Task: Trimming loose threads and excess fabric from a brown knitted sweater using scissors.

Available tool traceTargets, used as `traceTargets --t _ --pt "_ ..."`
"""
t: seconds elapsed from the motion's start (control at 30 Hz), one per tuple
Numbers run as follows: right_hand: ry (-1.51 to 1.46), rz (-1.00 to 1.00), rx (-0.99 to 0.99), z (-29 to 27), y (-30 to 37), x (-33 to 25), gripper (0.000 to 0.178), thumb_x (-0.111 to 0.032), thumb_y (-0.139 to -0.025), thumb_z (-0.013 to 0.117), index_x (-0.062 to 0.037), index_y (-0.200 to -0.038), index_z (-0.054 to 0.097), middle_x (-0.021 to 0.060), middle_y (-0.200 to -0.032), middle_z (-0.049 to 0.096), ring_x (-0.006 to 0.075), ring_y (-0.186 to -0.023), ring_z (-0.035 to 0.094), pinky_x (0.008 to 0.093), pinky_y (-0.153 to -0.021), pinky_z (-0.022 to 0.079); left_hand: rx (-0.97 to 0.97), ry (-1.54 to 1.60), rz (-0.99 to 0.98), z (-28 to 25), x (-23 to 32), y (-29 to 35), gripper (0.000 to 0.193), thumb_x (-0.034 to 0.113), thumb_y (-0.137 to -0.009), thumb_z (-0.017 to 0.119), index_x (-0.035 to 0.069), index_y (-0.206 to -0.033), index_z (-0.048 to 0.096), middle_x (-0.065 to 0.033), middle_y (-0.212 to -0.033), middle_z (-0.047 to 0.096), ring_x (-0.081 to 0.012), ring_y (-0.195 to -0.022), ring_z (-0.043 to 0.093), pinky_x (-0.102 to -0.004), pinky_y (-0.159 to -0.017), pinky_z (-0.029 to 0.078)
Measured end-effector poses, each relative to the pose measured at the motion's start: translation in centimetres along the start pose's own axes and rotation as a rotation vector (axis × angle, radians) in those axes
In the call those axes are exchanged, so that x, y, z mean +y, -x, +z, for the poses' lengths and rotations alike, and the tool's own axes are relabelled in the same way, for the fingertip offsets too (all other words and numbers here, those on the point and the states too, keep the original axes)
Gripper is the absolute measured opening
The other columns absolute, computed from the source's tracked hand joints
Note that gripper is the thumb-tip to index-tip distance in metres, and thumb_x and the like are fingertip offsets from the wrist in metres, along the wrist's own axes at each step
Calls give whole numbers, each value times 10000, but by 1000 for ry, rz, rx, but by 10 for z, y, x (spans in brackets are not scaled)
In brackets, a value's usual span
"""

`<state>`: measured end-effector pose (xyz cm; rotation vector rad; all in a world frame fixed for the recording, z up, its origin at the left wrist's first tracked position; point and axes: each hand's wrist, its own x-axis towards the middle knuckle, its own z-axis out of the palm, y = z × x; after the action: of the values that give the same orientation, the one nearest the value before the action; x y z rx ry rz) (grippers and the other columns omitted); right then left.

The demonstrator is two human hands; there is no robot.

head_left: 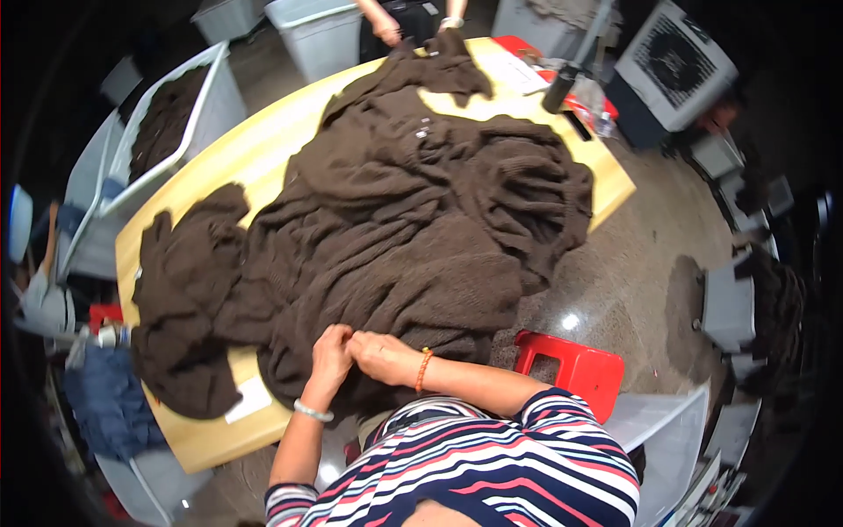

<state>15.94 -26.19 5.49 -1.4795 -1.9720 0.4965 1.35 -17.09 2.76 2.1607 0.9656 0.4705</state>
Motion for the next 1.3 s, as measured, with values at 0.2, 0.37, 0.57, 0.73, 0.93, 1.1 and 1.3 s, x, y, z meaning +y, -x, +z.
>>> traceTargets --t 0.2,0.37,0.57,0.73,0.93,1.1,1.3 --pt "-44 80 -68 -13 1 -2 125 -33 -806 558 -5 -927 539 173 -894 564 350 -846 598 442 -732 510 46 11 41 8 9 -2 107 67 -782 654 28 -835 570 -157 -813 585 -373 -754 598 -432 -654 486" --pt "-100 77 -125 -27 -7 -4 134 -51 -811 574 1 -927 529 168 -896 548 349 -869 591 442 -757 508 -38 563 -324 -5 5 -2 84 44 -846 679 -6 -846 612 -43 -752 642 -87 -654 592 -264 -563 479" --pt "-140 17 -92 -41 -21 -10 164 -54 -786 611 -14 -908 510 162 -902 518 352 -880 571 437 -759 497 -200 1077 -398 -32 9 9 103 99 -906 648 8 -951 628 -23 -891 660 -84 -815 613 -221 -753 496" --pt "-248 46 61 -40 -22 -8 229 26 -764 632 -15 -976 556 148 -900 608 338 -866 622 405 -748 516 -278 1216 -426 -25 -2 12 137 123 -904 661 16 -989 651 11 -916 639 -59 -843 567 -207 -781 448" --pt "-254 88 -9 -42 -21 -4 313 11 -762 665 19 -1067 595 188 -973 637 362 -905 634 409 -779 527 -316 1332 -490 -24 4 9 169 149 -902 674 24 -1013 648 15 -905 635 -54 -820 556 -198 -752 439" --pt "-263 87 -25 -42 -26 2 279 -28 -783 664 4 -1055 613 188 -935 634 366 -860 634 418 -750 527 -360 1385 -523 -27 -1 6 204 151 -897 681 10 -1040 642 8 -918 641 -60 -833 561 -187 -757 439" --pt "-318 134 -87 -45 -35 4 258 -55 -774 685 16 -1020 650 179 -892 646 332 -787 655 381 -695 535 -380 1395 -572 -31 -4 8 217 157 -906 672 10 -1061 633 5 -937 640 -60 -843 563 -187 -763 442"
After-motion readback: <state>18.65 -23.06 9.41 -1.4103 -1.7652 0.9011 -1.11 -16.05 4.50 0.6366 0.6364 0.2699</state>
